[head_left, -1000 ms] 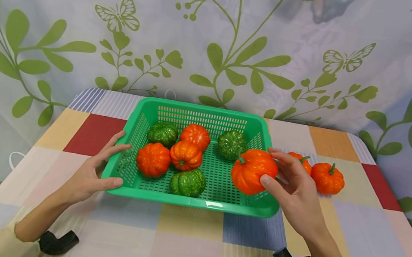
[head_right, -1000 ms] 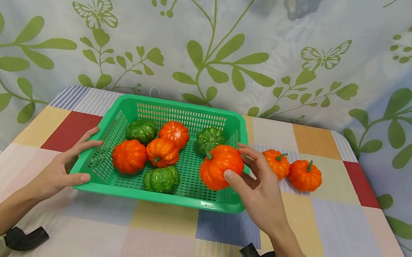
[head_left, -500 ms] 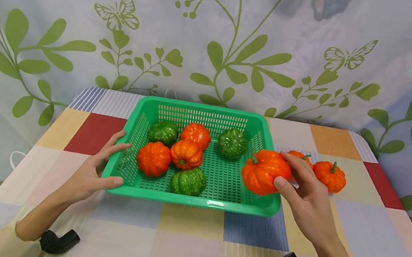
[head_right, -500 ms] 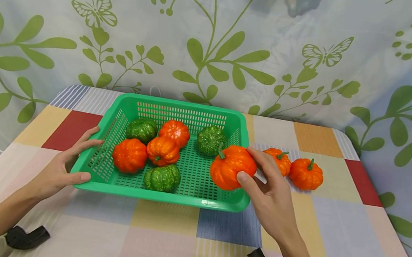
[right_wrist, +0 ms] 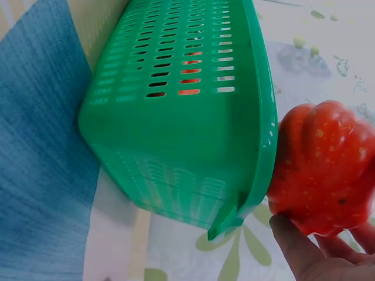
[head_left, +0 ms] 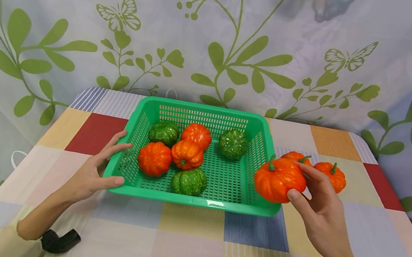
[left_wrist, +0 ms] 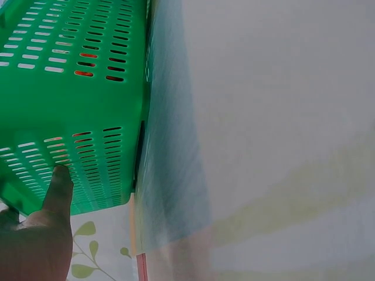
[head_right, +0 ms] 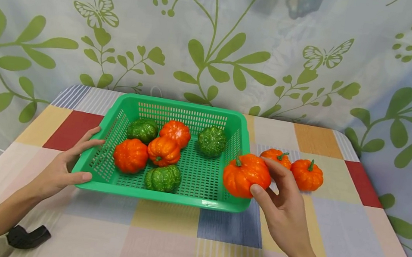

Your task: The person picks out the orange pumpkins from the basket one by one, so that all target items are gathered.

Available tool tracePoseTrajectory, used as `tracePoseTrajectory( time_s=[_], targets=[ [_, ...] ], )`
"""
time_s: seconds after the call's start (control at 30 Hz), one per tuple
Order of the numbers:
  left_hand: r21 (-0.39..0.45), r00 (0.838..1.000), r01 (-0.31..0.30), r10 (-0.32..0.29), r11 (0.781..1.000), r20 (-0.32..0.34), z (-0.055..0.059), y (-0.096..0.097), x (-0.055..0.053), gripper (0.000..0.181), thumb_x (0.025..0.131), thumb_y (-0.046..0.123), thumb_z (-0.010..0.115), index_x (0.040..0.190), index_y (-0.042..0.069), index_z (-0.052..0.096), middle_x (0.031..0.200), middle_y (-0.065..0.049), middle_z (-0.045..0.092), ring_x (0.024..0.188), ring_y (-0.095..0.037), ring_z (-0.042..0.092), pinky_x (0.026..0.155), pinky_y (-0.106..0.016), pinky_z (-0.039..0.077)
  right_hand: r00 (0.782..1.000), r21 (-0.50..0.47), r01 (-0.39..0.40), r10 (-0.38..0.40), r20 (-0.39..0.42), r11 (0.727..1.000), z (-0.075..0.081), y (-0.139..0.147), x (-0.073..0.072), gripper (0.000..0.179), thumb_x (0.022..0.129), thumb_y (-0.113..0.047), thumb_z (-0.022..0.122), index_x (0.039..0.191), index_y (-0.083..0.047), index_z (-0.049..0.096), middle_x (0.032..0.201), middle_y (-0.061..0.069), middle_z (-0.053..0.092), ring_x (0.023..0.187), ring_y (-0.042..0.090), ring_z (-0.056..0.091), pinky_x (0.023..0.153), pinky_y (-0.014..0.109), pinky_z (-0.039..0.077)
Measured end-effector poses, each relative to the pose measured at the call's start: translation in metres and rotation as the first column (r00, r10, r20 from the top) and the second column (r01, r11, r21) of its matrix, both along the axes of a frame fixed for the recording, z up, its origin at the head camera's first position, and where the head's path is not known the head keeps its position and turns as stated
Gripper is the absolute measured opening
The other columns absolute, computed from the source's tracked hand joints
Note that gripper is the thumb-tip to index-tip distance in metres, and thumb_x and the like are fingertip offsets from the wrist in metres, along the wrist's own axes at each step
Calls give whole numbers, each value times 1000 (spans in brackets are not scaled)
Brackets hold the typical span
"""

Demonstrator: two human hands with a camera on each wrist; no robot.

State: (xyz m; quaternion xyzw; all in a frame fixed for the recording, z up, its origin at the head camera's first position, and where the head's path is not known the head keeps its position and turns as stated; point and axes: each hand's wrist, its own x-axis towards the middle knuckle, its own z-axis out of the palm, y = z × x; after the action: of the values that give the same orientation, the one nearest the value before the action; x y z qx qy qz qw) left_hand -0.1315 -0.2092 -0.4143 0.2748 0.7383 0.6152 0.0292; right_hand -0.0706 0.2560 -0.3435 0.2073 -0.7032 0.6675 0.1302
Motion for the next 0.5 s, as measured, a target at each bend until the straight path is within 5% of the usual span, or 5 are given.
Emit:
tracePoseTrajectory(
  time_s=[0.2, 0.5],
  targets=[
    [-22, 1000, -4, 3, 1000, -4, -3, -2, -2, 66, 84, -10, 60, 145, -8, 36, 165, -6, 5, 145, -18, 11, 100, -17, 38, 1000, -2, 21, -22, -5, 1000, -2, 10, 5, 61, 89, 24, 46, 147, 7, 36, 140, 19, 44, 129, 24, 43, 90, 22, 49],
    [-38, 1000, -18, 18, 999, 7, -2, -3, -2, 66, 84, -8, 60, 146, -8, 36, 165, -4, 5, 144, -18, 13, 95, -18, 43, 998, -34, 61, -61, 6, 998, -3, 18, 9, 56, 84, 29, 50, 138, 13, 42, 134, 19, 46, 123, 25, 47, 89, 24, 50]
  ],
)
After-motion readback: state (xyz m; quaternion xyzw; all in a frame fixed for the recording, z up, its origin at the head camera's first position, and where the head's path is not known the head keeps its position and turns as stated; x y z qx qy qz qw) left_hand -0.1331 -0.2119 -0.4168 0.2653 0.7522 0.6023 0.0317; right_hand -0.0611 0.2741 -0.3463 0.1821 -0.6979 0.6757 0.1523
